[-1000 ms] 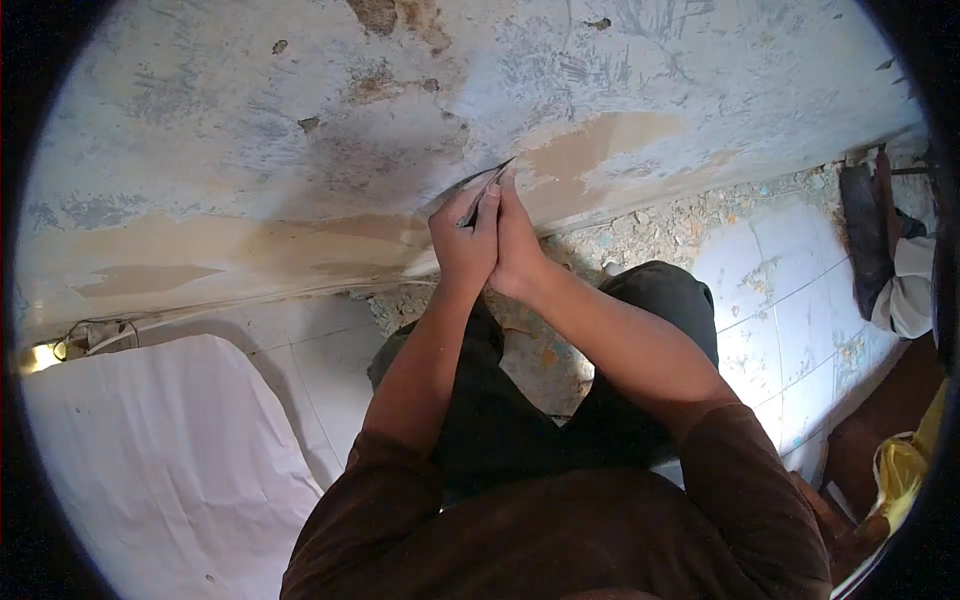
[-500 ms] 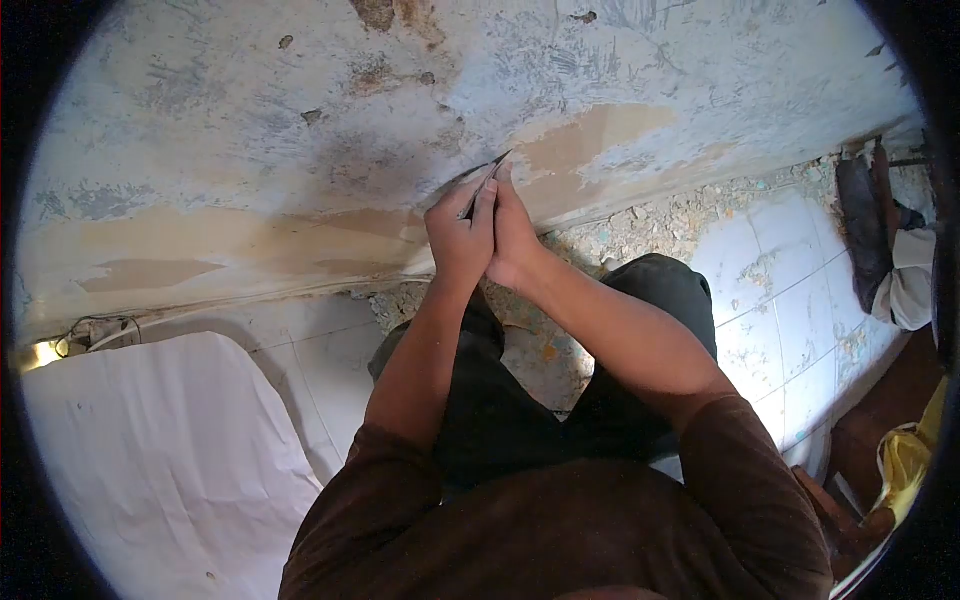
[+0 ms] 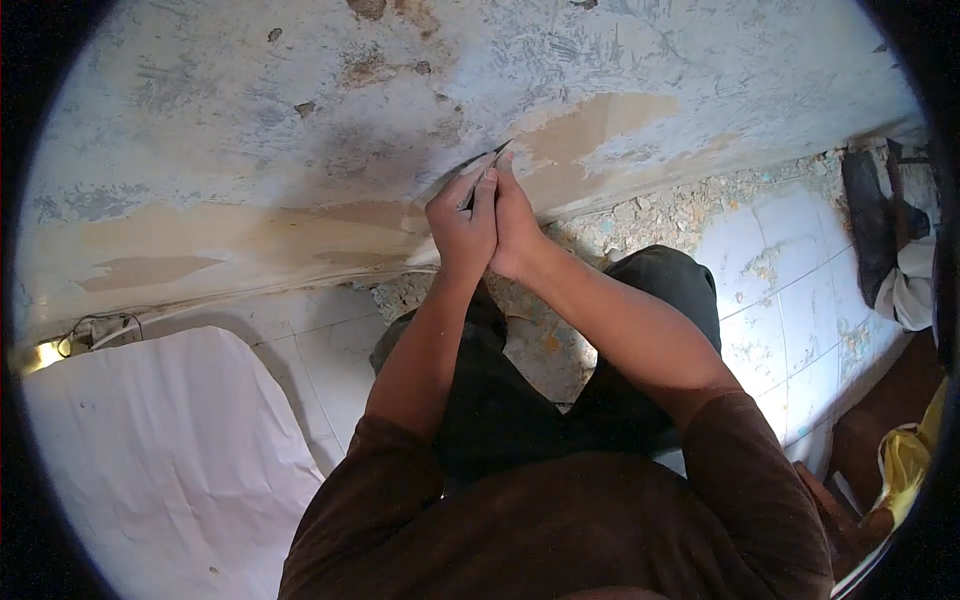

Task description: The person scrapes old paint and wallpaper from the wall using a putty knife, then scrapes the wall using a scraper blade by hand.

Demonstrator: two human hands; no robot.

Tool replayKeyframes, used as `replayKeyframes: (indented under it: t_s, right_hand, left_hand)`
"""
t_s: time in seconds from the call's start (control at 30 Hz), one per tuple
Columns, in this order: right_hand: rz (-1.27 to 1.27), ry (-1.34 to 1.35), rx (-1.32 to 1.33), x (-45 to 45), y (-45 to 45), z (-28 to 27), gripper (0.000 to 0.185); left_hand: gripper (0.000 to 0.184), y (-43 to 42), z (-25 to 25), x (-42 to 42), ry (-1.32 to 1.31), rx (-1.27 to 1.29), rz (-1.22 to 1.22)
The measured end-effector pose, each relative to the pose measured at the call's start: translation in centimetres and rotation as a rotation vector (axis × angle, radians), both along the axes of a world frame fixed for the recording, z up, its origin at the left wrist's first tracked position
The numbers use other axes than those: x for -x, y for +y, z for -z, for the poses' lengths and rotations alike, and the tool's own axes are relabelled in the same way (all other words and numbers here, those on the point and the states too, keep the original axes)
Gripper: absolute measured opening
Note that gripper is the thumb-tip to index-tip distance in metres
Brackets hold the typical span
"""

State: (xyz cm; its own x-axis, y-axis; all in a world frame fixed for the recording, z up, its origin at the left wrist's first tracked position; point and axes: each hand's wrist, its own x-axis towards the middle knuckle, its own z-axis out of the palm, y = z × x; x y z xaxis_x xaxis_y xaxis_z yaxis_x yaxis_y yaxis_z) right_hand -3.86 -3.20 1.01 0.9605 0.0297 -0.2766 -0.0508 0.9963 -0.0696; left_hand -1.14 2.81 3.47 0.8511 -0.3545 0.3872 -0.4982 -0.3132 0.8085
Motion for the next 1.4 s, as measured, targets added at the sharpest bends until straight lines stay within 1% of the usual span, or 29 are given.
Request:
replayKeyframes:
  t_s: [0.1,0.3,0.4,0.43,0.5,0.57,0.6,0.67,0.8,0.87,1.07,1.4]
  right_hand:
    - [-0.005,0.050,0.020,0.3,-0.1,-0.6,0.052]
    - [0.007,0.064,0.047,-0.1,0.1,-0.7,0.052]
    - [0.021,0.081,0.053,-0.1,-0.1,-1.0,0.052]
    - [0.022,0.083,0.050,-0.1,-0.1,-0.8,0.052]
    - [0.041,0.021,0.056,-0.2,0.0,-0.6,0.052]
    - [0.029,0.026,0.043,0.1,0.0,-0.9,0.053]
    - [0.015,0.030,0.031,0.3,-0.1,-1.2,0.053]
    - [0.012,0.031,0.032,0.2,-0.1,-1.1,0.053]
    - [0.012,0.012,0.070,0.0,0.2,-1.1,0.053]
    - [0.014,0.025,0.044,0.0,0.2,-1.4,0.052]
    - [0.057,0.012,0.006,-0.3,-0.2,-1.1,0.055]
    - [0.039,0.031,0.031,0.0,-0.1,-1.0,0.053]
  left_hand:
    - [0.021,0.1,0.1,0.1,0.007,0.001,0.003]
    - [0.020,0.2,-0.2,0.0,0.034,-0.016,-0.031]
    - [0.019,0.0,-0.1,-0.3,0.002,0.000,0.014]
    - [0.020,-0.1,0.3,-0.4,0.030,-0.011,-0.020]
    - [0.021,0.0,0.4,-0.3,0.059,-0.022,-0.052]
    - [0.020,0.2,0.3,-0.2,0.014,-0.070,-0.035]
    - [0.020,0.2,0.2,-0.2,0.013,-0.067,-0.034]
    - [0.019,0.1,-0.1,-0.4,-0.076,-0.014,0.019]
    - [0.019,0.6,-0.7,-0.2,-0.063,-0.017,0.001]
    - [0.019,0.7,-0.8,-0.2,-0.021,-0.041,-0.022]
    - [0.019,-0.4,-0.5,-0.3,-0.088,-0.019,-0.006]
    - [0.019,0.1,-0.2,-0.4,-0.026,-0.038,0.000]
